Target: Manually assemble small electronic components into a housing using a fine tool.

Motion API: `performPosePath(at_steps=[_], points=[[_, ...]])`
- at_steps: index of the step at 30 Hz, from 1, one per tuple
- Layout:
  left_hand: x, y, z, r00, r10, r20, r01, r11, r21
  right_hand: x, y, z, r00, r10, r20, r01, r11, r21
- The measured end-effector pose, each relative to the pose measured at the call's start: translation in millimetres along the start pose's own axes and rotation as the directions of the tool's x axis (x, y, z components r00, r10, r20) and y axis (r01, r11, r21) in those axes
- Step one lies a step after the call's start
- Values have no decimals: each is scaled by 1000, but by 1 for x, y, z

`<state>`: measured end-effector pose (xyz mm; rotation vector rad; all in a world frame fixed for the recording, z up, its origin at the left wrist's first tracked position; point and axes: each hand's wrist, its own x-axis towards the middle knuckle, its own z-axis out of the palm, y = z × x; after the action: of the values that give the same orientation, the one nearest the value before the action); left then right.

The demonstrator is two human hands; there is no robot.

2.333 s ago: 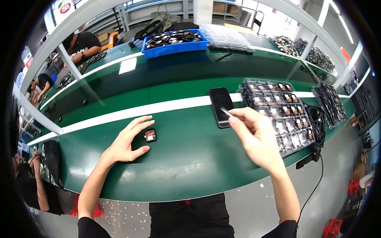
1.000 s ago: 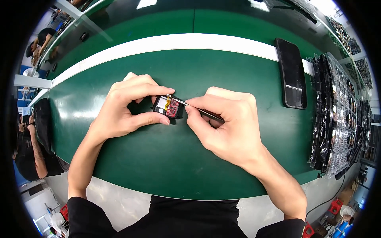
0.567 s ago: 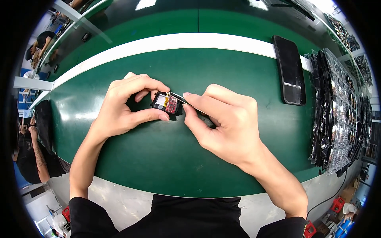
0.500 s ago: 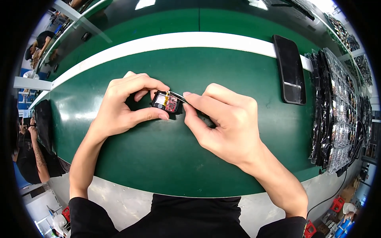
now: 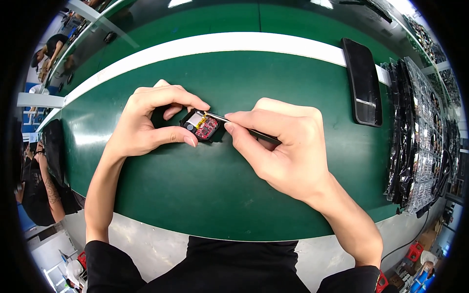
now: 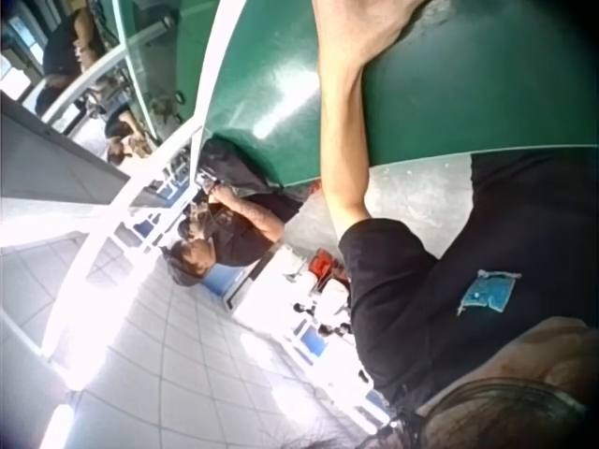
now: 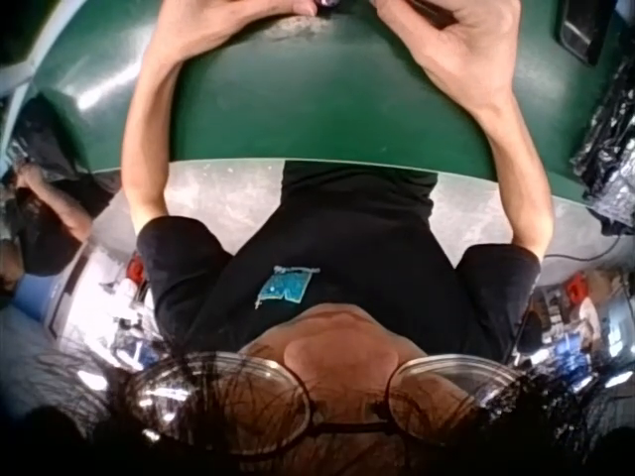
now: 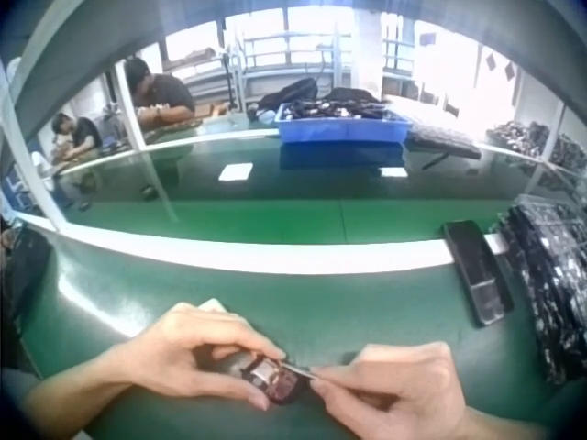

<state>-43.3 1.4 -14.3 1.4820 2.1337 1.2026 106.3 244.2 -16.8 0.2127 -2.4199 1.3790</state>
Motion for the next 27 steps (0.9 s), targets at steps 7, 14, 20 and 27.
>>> performPosePath(at_steps=[7,14,20,27], points=[[-1,0,-2,1000,-13,22,13,1000,15,0,0,-2,998,39,39,-40,999,16],[1,0,0,999,21,28,-22,999,36,-1,-2,-3,996,58,61,-58,998,-11],[2,3,3,998,55,23,-56,998,38,0,0,-2,998,20,64,-18,999,-30],[1,3,2,996,80,50,-84,993,82,-2,1,1,999,9,46,-7,1000,-23]])
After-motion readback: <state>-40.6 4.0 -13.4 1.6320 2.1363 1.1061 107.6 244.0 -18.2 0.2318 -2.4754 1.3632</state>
